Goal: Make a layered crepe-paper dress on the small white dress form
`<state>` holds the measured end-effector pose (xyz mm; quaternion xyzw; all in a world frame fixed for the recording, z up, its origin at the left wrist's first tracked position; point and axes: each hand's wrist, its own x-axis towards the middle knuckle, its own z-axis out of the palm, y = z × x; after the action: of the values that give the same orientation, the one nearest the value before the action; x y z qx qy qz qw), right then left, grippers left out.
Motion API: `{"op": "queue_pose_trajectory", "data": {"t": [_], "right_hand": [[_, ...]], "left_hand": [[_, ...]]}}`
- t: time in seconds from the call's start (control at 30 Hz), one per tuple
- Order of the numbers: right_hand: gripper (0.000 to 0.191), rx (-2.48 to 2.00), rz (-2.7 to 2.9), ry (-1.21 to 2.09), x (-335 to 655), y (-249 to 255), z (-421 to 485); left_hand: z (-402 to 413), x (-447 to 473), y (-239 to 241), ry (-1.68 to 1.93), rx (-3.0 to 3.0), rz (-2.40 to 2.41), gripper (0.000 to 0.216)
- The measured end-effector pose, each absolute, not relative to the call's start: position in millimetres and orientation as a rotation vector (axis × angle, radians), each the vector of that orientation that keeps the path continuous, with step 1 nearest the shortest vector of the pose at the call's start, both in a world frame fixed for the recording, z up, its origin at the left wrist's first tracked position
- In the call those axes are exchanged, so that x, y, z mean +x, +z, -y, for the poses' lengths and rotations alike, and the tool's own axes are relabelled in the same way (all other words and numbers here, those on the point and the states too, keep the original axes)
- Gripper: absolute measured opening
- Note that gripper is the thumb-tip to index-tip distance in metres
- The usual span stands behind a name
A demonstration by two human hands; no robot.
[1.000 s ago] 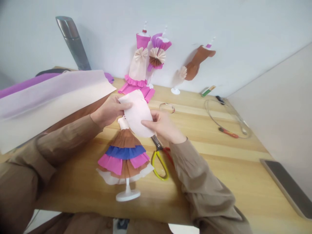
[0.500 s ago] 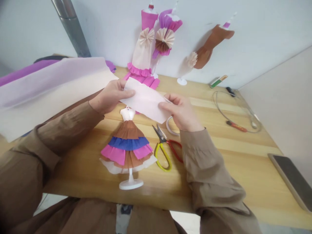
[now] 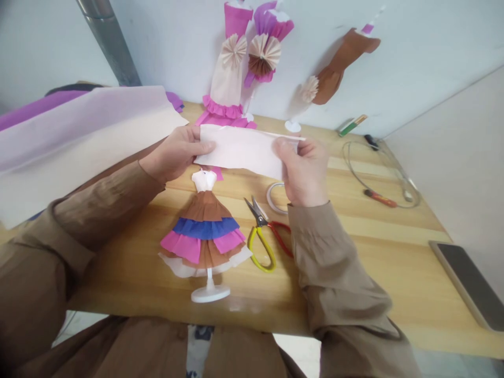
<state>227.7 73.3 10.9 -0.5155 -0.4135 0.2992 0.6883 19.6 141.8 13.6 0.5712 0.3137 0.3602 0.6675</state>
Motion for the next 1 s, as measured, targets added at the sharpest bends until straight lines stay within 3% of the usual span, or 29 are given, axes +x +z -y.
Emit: {"op": "queue_pose_trajectory", "data": {"t": [0.73,1.0], "right_hand": [[0.033,-1.204,0.936,0.702,243.1,0.7,-78.9],[0.026,-1.165,0.979,0.671,243.4,0.8,-80.2]], "left_hand": [[-149.7,14.0,10.2,0.747,1.266,-0.715,0.011],[-149.8,12.3,8.2,0.715,1.276,-0.709,0.008]]}}
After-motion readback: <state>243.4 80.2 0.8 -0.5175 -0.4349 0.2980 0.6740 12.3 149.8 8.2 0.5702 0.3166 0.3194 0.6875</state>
